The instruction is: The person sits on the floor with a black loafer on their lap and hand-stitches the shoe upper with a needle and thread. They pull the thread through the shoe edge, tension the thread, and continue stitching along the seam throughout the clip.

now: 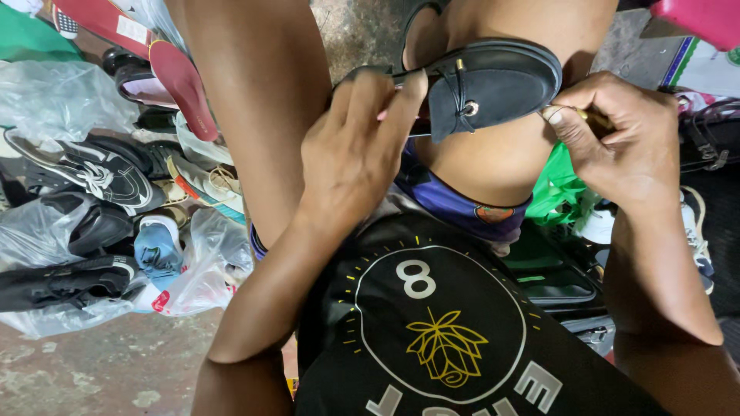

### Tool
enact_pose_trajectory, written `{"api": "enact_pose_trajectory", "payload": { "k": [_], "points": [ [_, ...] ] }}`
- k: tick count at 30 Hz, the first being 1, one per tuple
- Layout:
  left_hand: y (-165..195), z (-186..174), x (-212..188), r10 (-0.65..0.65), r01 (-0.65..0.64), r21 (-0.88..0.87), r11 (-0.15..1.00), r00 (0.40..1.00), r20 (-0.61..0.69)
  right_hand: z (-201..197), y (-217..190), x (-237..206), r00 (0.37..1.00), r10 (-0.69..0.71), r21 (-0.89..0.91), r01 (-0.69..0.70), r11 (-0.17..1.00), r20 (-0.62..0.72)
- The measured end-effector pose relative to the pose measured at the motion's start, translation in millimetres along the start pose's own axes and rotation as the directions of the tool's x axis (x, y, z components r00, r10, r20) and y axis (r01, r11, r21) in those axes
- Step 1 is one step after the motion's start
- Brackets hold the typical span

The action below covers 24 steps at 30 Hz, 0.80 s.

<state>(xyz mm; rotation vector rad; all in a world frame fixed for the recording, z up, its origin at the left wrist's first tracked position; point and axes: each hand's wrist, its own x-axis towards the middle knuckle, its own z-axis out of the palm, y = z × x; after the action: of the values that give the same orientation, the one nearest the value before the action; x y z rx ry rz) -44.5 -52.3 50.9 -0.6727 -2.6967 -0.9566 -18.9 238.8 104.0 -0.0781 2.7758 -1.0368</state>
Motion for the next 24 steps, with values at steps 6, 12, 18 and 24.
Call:
{"api": "enact_pose_trajectory", "payload": {
  "k": [6,12,18,24],
  "points": [
    [-15.5,-4.1,4.5,0.076,-0.076,0.028,0.997,0.997,0.001,-3.6,12.3,-0.9,0.989,0.144,0.256,-0.146,0.956,0.027],
    [-13.9,-15.8,-8.6,0.000,-0.006,-0.191,0.982,0.999,-0.035,-12.8,21.3,-8.5,0.987,0.145,0.371,-0.159,0.915,0.066],
    [-1.4,-34.5,-14.8,-0.321,0.313,-0.941,0.131,0.911,0.258,-12.4,25.7,-10.9,0.982,0.187,0.341,-0.176,0.923,0.001],
    [9.0,-7.2,-3.9,-0.443,0.574,-0.763,0.297,0.791,0.422,-22.7,17.6,-5.4,0.997,0.072,0.120,-0.069,0.990,-0.015]
  ]
}}
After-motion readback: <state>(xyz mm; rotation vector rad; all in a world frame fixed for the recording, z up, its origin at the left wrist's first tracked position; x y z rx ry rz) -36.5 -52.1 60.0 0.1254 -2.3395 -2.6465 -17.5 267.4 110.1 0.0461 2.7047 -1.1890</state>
